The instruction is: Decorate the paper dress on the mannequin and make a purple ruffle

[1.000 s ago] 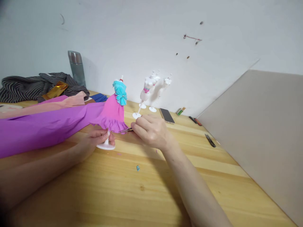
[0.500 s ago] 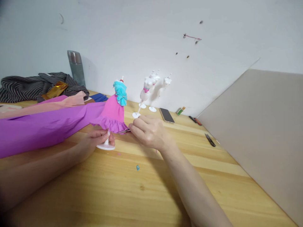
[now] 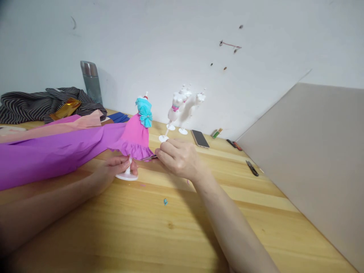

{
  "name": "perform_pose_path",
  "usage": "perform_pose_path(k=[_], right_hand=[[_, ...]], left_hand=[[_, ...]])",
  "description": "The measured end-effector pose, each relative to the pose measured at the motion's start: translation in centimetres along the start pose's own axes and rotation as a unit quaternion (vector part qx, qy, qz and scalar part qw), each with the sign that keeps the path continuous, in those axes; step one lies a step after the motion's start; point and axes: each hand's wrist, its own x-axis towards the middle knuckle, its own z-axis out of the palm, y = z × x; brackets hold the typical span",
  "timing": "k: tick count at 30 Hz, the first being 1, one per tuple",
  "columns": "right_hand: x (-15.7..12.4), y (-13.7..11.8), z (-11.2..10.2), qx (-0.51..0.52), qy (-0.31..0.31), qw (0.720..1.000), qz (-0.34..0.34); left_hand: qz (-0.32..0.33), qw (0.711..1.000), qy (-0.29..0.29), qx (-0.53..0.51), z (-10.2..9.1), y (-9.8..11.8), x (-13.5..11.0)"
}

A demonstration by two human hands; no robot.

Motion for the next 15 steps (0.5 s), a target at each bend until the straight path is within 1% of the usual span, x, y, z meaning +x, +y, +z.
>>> perform_pose_path(k=[6,15], right_hand=[[-0.20,0.09,0.07,0.010,-0.004,1.000,-0.003],[-0.45,0.12,0.27,0.023,-0.012,1.000,0.000]], left_hand=[[0.011,1.000,-0.001,0.014,-0.03,-0.06,0.06],[0.002,1.000,0.000,0.008,0.00,0.02,0.05]])
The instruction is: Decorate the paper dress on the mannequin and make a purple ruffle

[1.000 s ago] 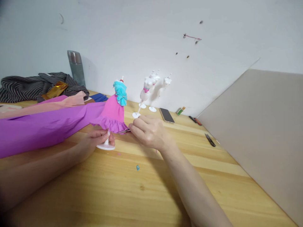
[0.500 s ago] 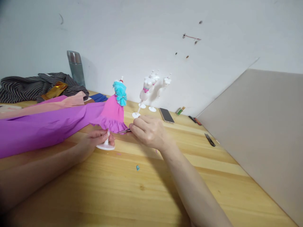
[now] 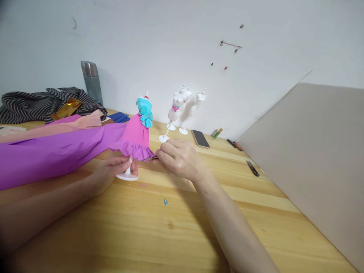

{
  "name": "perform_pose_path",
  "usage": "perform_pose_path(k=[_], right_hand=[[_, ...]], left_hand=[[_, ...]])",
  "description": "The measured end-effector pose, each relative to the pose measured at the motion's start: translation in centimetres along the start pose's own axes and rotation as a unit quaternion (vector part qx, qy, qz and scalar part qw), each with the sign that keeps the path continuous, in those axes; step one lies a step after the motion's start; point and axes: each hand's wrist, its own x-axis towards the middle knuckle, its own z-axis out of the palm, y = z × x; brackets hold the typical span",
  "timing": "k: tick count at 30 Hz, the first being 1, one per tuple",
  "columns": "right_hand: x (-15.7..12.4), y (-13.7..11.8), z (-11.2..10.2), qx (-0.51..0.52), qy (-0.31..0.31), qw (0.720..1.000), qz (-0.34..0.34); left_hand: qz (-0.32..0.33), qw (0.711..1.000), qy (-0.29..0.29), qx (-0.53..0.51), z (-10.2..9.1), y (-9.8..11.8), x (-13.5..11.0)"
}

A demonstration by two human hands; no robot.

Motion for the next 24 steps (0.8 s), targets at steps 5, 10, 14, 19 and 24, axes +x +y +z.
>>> perform_pose_path(k=[5,10,14,19,24], right_hand=[[0.05,-0.04,-0.04,0.020,-0.011,1.000,0.002],[0.42,-0.16,-0.44,0.042,-0.024,0.999,-0.010],[0.63,-0.17,-0.61,0.029,-0.015,0.999,-0.018],[0.75,-0.22,-0.47,-0.003,0.008,1.000,-0.012],[0.90,-0.37,-0.41,-0.007,0.002,1.000,-0.009]], left_hand=[[0.003,1.000,-0.006,0.000,0.00,0.00,0.02],[0.003,1.000,-0.003,0.002,-0.05,-0.09,0.05],[0.006,1.000,-0.009,-0.004,-0.06,-0.10,0.06],[0.006,1.000,-0.001,0.000,0.08,0.16,0.01],[0.005,1.000,-0.001,0.019,0.12,0.28,0.00]])
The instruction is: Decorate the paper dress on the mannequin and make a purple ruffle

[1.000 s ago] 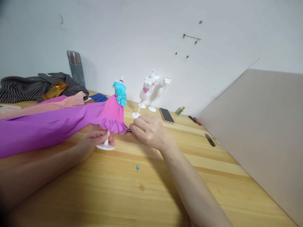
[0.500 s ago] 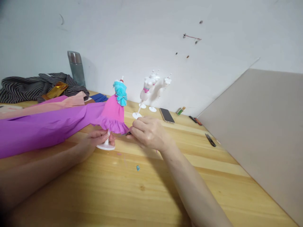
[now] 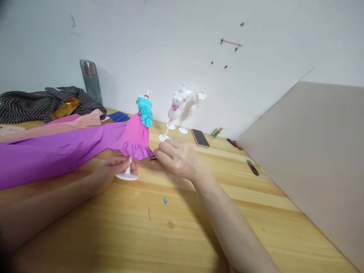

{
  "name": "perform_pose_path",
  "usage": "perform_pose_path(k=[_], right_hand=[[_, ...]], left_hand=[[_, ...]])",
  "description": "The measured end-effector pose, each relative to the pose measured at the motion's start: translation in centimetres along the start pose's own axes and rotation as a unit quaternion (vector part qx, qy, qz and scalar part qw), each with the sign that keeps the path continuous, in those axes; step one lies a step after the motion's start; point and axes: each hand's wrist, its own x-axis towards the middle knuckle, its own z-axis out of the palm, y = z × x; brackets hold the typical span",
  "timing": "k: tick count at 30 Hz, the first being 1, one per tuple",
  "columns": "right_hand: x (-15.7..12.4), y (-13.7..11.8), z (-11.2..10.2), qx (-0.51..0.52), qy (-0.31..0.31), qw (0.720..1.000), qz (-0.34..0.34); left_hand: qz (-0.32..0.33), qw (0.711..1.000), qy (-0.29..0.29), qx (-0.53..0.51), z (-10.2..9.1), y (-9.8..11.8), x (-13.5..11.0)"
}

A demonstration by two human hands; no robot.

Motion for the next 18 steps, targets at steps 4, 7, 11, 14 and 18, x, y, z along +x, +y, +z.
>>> perform_pose_path(k=[4,7,11,14,18], right_hand=[[0.09,-0.08,0.00,-0.006,-0.005,1.000,0.000],[0.10,-0.09,0.02,-0.018,-0.006,1.000,0.005],[0.13,-0.02,-0.02,-0.031,-0.010,0.999,0.000],[0.13,0.01,-0.03,-0.024,-0.012,1.000,-0.004],[-0.03,0.03,0.08,-0.018,-0.010,1.000,-0.002]], left_hand=[[0.005,1.000,0.003,0.003,-0.03,-0.13,0.03],[-0.004,1.000,0.003,0.008,-0.07,-0.25,0.08],[-0.007,1.000,0.003,0.010,-0.10,-0.36,0.14],[-0.008,1.000,0.004,0.010,-0.09,-0.37,0.16],[-0.008,1.000,0.002,0.009,-0.07,-0.39,0.17]])
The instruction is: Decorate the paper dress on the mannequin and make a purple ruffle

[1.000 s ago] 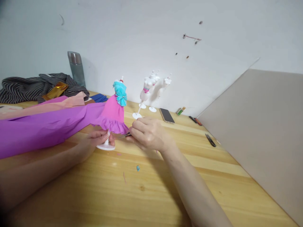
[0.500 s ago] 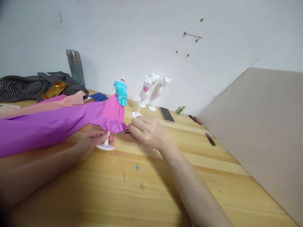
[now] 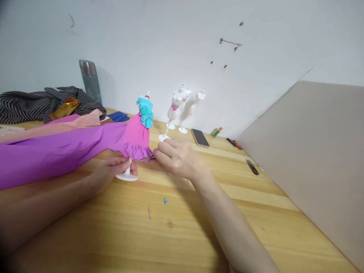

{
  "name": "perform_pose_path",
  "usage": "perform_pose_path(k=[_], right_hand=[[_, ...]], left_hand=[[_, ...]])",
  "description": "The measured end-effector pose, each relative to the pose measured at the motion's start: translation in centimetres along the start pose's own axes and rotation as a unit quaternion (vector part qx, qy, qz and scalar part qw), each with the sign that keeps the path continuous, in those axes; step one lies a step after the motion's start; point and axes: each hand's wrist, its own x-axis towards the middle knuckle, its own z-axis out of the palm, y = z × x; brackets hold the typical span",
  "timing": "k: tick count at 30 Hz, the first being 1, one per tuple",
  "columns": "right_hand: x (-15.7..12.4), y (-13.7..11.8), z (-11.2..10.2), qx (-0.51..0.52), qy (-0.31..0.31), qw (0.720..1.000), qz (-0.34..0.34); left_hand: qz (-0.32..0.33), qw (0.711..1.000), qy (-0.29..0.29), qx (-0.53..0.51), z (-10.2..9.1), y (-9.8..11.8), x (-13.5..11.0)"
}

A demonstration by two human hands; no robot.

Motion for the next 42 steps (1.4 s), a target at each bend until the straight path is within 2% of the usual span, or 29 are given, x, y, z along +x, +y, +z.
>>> perform_pose_path(k=[17,26,42], right_hand=[[-0.23,-0.05,0.15,0.013,0.000,1.000,0.006],[-0.36,-0.05,0.21,0.009,-0.006,1.000,0.010],[-0.37,-0.04,0.23,0.016,-0.002,1.000,0.009]], left_hand=[[0.004,1.000,-0.018,-0.024,0.03,-0.02,-0.08],[0.008,1.000,0.009,-0.012,0.05,0.06,0.03],[0.000,1.000,0.001,-0.021,0.13,0.23,-0.19]])
